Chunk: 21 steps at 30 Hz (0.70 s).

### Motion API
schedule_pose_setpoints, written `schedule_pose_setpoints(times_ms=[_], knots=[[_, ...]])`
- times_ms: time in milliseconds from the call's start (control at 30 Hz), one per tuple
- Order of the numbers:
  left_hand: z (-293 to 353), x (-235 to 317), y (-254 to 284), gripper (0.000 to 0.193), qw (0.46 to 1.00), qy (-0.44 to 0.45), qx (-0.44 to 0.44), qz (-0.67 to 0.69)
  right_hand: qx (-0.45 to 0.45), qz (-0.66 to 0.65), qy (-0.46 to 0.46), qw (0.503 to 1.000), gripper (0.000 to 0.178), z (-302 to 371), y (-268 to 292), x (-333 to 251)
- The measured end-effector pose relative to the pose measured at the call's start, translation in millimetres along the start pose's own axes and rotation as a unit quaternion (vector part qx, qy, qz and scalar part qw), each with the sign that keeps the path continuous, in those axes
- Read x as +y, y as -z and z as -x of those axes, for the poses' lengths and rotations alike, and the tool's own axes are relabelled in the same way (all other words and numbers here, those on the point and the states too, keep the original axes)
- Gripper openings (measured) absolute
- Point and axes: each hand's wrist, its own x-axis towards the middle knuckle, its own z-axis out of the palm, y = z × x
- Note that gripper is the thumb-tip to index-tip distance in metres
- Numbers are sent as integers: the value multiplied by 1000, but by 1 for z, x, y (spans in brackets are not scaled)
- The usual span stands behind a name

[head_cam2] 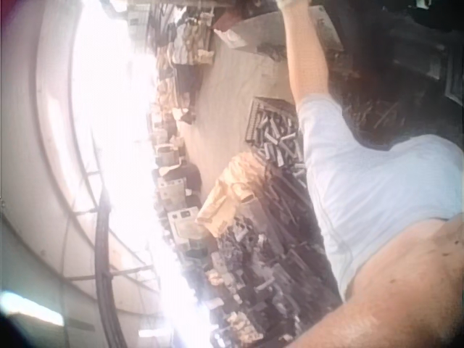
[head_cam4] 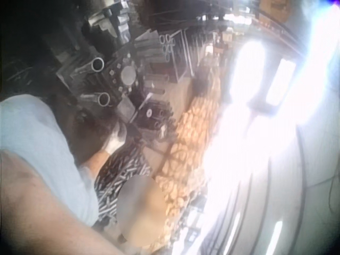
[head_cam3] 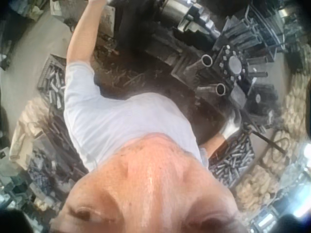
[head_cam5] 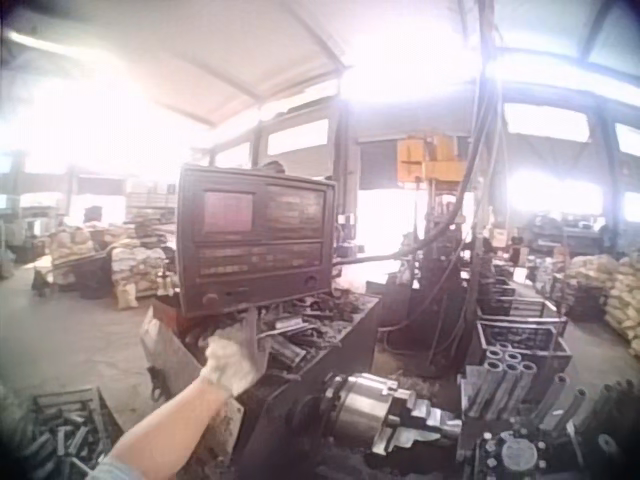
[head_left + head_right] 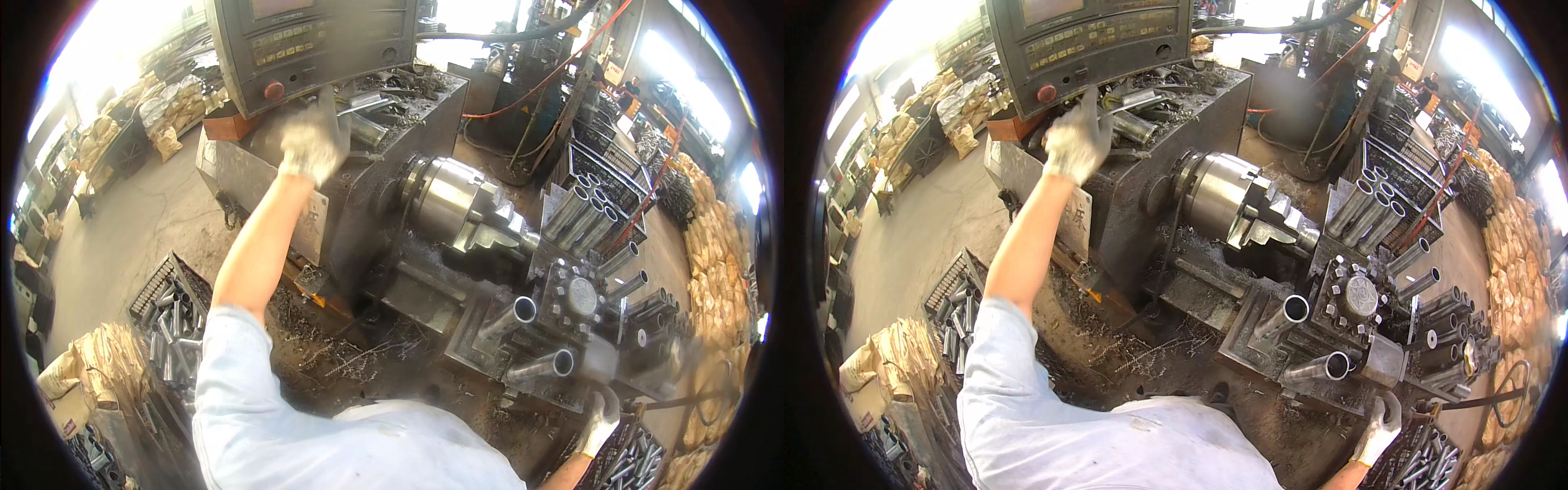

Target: The person repeatedly picks up cylindrical metal tubes from a nearby bin, inserts them into the chuck of a metal turning machine, and then removes them after a brief interval. The person places the processed tubes into a separate bin. The cycle repeats continuously throughout the clip.

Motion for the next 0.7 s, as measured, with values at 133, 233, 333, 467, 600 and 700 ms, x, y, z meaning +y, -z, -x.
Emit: schedule_pose_setpoints(times_ms=[133, 233, 333, 467, 600, 700], knots=[[-81, -35, -41, 94, 991, 73, -116, -7, 8, 82, 60, 995, 33, 39, 13, -11], [-108, -41, -55, 101, 975, 94, -178, -88, -2, 135, 36, 990, 35, 58, 17, -21], [-80, -12, -26, 88, 992, 91, -83, -18, -2, 157, 36, 987, 36, 70, 17, -22], [72, 48, 27, 43, 937, -165, 175, 252, -79, 56, -43, 994, 41, 68, 4, -16], [294, 81, 19, 25, 923, -116, -64, 361, -196, 99, 22, 975, 86, 41, -25, -8], [454, 67, -18, 29, 858, 157, -355, 337, -269, 89, 172, 943, 95, 16, -58, -2]])
